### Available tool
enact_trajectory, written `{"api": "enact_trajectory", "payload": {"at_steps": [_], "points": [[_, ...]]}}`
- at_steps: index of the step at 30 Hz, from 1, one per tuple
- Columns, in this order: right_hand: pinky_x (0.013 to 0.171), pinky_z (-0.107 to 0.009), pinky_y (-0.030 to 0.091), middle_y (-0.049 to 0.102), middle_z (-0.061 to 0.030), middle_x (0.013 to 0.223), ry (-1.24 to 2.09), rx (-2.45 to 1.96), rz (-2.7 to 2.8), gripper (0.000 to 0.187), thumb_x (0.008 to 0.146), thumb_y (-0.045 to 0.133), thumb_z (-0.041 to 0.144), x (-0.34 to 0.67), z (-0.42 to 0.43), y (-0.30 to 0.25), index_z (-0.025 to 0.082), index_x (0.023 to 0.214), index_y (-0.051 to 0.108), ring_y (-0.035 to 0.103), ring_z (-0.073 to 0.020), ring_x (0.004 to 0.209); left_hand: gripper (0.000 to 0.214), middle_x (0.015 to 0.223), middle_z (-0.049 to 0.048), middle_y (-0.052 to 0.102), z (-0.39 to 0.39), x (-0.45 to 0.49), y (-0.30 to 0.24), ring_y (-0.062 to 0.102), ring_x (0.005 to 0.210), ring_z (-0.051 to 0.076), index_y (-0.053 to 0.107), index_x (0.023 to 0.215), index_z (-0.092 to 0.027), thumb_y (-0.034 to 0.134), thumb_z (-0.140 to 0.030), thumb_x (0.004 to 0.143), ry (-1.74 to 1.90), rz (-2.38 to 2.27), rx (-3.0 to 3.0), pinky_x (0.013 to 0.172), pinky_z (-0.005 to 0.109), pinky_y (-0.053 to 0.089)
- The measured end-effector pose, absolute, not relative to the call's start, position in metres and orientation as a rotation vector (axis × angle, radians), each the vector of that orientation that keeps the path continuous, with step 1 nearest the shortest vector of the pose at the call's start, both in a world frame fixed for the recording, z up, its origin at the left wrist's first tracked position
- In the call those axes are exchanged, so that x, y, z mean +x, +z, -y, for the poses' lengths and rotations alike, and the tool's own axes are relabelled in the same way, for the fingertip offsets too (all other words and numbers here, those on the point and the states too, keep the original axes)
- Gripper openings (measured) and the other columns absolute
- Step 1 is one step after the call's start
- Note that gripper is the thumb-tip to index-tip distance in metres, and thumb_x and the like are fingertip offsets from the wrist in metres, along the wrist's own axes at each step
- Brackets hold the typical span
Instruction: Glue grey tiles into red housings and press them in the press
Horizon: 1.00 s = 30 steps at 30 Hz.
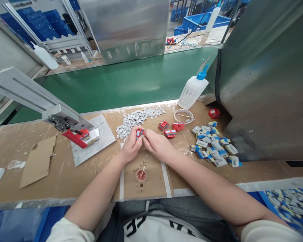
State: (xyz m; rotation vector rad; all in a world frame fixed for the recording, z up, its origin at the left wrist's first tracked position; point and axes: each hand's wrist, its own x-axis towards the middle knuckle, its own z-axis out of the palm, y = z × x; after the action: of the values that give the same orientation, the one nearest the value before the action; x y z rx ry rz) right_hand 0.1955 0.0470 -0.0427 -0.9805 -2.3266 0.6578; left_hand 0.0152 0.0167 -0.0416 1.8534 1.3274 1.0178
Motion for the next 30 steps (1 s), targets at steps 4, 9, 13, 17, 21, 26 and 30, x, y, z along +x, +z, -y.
{"api": "enact_trajectory", "payload": {"at_steps": [4,9,13,17,21,26,30], "points": [[0.062,-0.031,0.033,0.057,-0.0006,0.085,0.728,-1.024,2.261,0.019,0.108,0.043,0.029,0.194,-0.044,-0.043,0.026,0.089,0.041,0.054,-0.0182,0.070,0.023,0.107,0.0054,0.060,-0.015,0.019,-0.046,0.059,0.092,0.020,0.045,0.124,-0.022,0.042,-0.035,0.105,1.058,-1.368,1.871,0.087,0.035,0.052],[0.063,-0.030,0.036,0.058,-0.0005,0.083,0.659,-0.869,2.244,0.023,0.112,0.037,0.030,0.198,-0.045,-0.039,0.026,0.090,0.043,0.052,-0.0168,0.067,0.026,0.119,0.0095,0.060,-0.014,0.017,-0.046,0.060,0.110,0.023,0.044,0.129,-0.022,0.038,-0.036,0.107,1.139,-1.341,1.978,0.098,0.039,0.051],[0.062,-0.031,0.034,0.062,-0.0034,0.086,0.480,-0.770,2.308,0.029,0.114,0.030,0.033,0.201,-0.045,-0.038,0.024,0.093,0.047,0.055,-0.0170,0.070,0.026,0.122,0.0100,0.058,-0.012,0.014,-0.042,0.059,0.114,0.023,0.042,0.131,-0.023,0.036,-0.037,0.110,1.187,-1.241,2.132,0.101,0.040,0.050],[0.061,-0.031,0.033,0.062,-0.0041,0.085,0.416,-0.752,2.354,0.033,0.115,0.028,0.034,0.202,-0.044,-0.039,0.023,0.094,0.051,0.054,-0.0165,0.070,0.025,0.121,0.0101,0.057,-0.011,0.012,-0.041,0.059,0.113,0.023,0.042,0.131,-0.024,0.036,-0.037,0.110,1.205,-1.220,2.205,0.100,0.041,0.050],[0.061,-0.031,0.033,0.062,-0.0036,0.083,0.451,-0.752,2.355,0.035,0.116,0.028,0.036,0.203,-0.043,-0.039,0.023,0.092,0.050,0.053,-0.0162,0.068,0.022,0.118,0.0092,0.057,-0.011,0.011,-0.039,0.058,0.109,0.023,0.043,0.129,-0.025,0.038,-0.032,0.109,1.197,-1.184,2.239,0.098,0.041,0.050],[0.061,-0.031,0.034,0.058,-0.0017,0.080,0.593,-0.765,2.312,0.034,0.115,0.030,0.038,0.203,-0.040,-0.039,0.025,0.087,0.046,0.051,-0.0164,0.067,0.021,0.114,0.0083,0.056,-0.010,0.011,-0.038,0.058,0.105,0.023,0.043,0.127,-0.024,0.041,-0.028,0.107,1.193,-1.177,2.258,0.094,0.040,0.050],[0.063,-0.030,0.035,0.055,0.0004,0.078,0.787,-0.812,2.236,0.033,0.113,0.037,0.037,0.200,-0.039,-0.038,0.025,0.082,0.042,0.048,-0.0154,0.065,0.020,0.112,0.0085,0.057,-0.010,0.012,-0.042,0.059,0.102,0.023,0.043,0.124,-0.024,0.042,-0.028,0.104,1.172,-1.264,2.259,0.092,0.041,0.049]]}}
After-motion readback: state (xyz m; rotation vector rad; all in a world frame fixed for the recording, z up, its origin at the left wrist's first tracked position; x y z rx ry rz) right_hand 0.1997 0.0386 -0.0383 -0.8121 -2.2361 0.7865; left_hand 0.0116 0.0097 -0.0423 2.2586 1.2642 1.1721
